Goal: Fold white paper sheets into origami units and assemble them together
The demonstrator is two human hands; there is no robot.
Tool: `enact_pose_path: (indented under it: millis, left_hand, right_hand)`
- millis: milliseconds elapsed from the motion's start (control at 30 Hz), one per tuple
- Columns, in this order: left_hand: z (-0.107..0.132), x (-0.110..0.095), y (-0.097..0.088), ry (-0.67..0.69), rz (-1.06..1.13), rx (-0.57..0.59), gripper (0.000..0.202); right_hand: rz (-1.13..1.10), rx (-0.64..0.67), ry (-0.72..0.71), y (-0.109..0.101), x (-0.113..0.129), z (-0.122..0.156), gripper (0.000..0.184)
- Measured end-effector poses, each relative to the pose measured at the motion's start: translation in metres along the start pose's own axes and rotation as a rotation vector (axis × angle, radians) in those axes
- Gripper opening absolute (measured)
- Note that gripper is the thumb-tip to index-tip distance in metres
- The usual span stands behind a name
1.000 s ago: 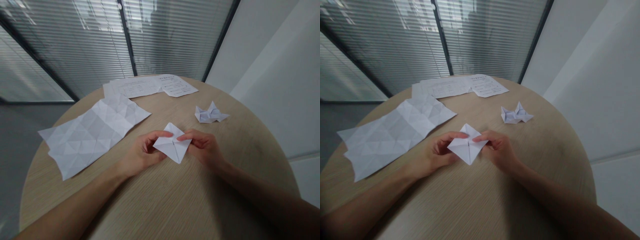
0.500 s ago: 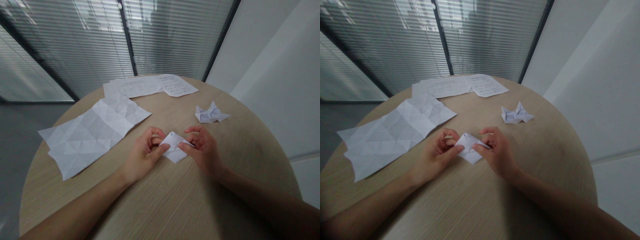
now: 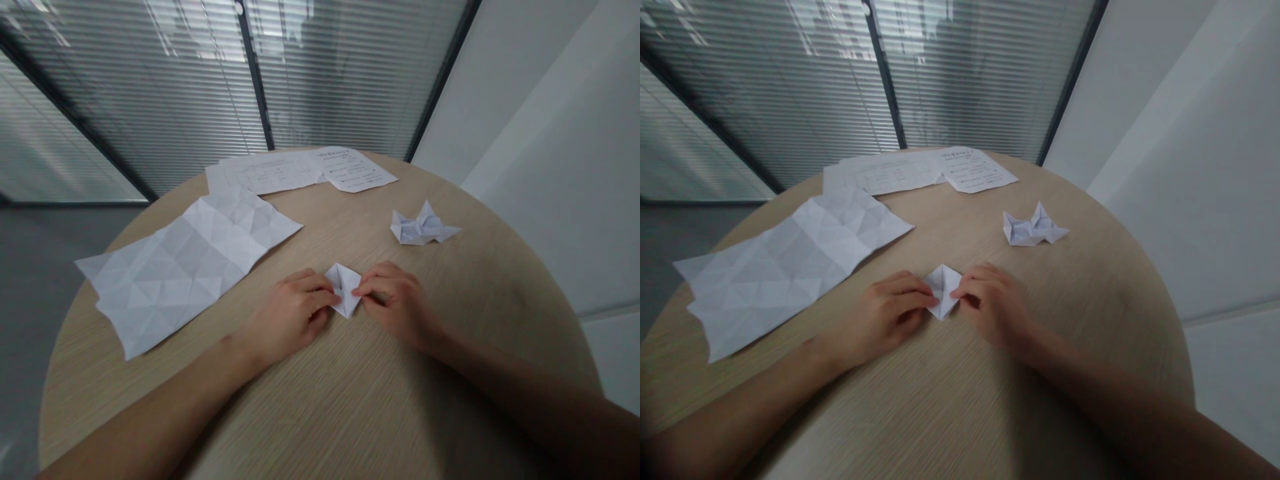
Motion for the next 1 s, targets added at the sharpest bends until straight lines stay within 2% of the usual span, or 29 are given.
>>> enact_pose_path:
  millis: [100, 300, 367, 433, 500, 633, 733, 833, 933, 1000]
  left_hand:
    - [0.001, 0.003, 0.006, -0.015, 0.015, 0.037, 0.028]
    - [0.006, 0.02, 0.005, -0.128, -0.044, -0.002, 0.02]
    - [0.009, 0.028, 0.004, -0.203, -0.08, -0.007, 0.024]
    - [0.012, 0.036, 0.002, -0.29, -0.107, -0.02, 0.04]
    - [0.014, 0.04, 0.0, -0.341, -0.107, -0.03, 0.045]
    - [0.009, 0.031, 0.005, -0.246, -0.067, 0.029, 0.014]
    - [0.007, 0.022, 0.008, -0.171, -0.07, 0.087, 0.021]
    - [0.006, 0.017, 0.01, -0.151, -0.074, 0.144, 0.024]
    - [0.005, 0.015, 0.011, -0.172, -0.069, 0.184, 0.016]
    - [0.004, 0.016, 0.012, -0.196, -0.083, 0.207, 0.019]
  right_hand:
    - [0.008, 0.051, 0.016, 0.004, -0.002, -0.001, 0.026]
    - [0.058, 0.062, 0.126, 0.007, -0.011, -0.003, 0.012]
    - [0.069, 0.045, 0.174, 0.007, -0.016, -0.004, 0.027]
    - [0.048, 0.031, 0.214, 0.007, -0.022, -0.005, 0.045]
    - [0.022, 0.029, 0.236, 0.007, -0.025, -0.007, 0.047]
    - [0.029, 0.076, 0.133, 0.01, -0.016, -0.007, 0.016]
    - [0.084, 0.088, 0.007, 0.011, -0.004, -0.002, 0.02]
    - [0.146, 0.099, -0.07, 0.012, 0.005, 0.004, 0.026]
    - [0.129, 0.135, -0.065, 0.013, 0.007, 0.006, 0.017]
    - [0.106, 0.158, -0.014, 0.013, 0.005, 0.004, 0.006]
Point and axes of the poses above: each hand's wrist, its own z-axis away from the middle knuckle, its own y-axis out of the palm, x = y × z, the point moved 10 cm from there along -z, towards the middle knuckle, and after that the axes turned 14 degrees about y, right-handed, at the moved point
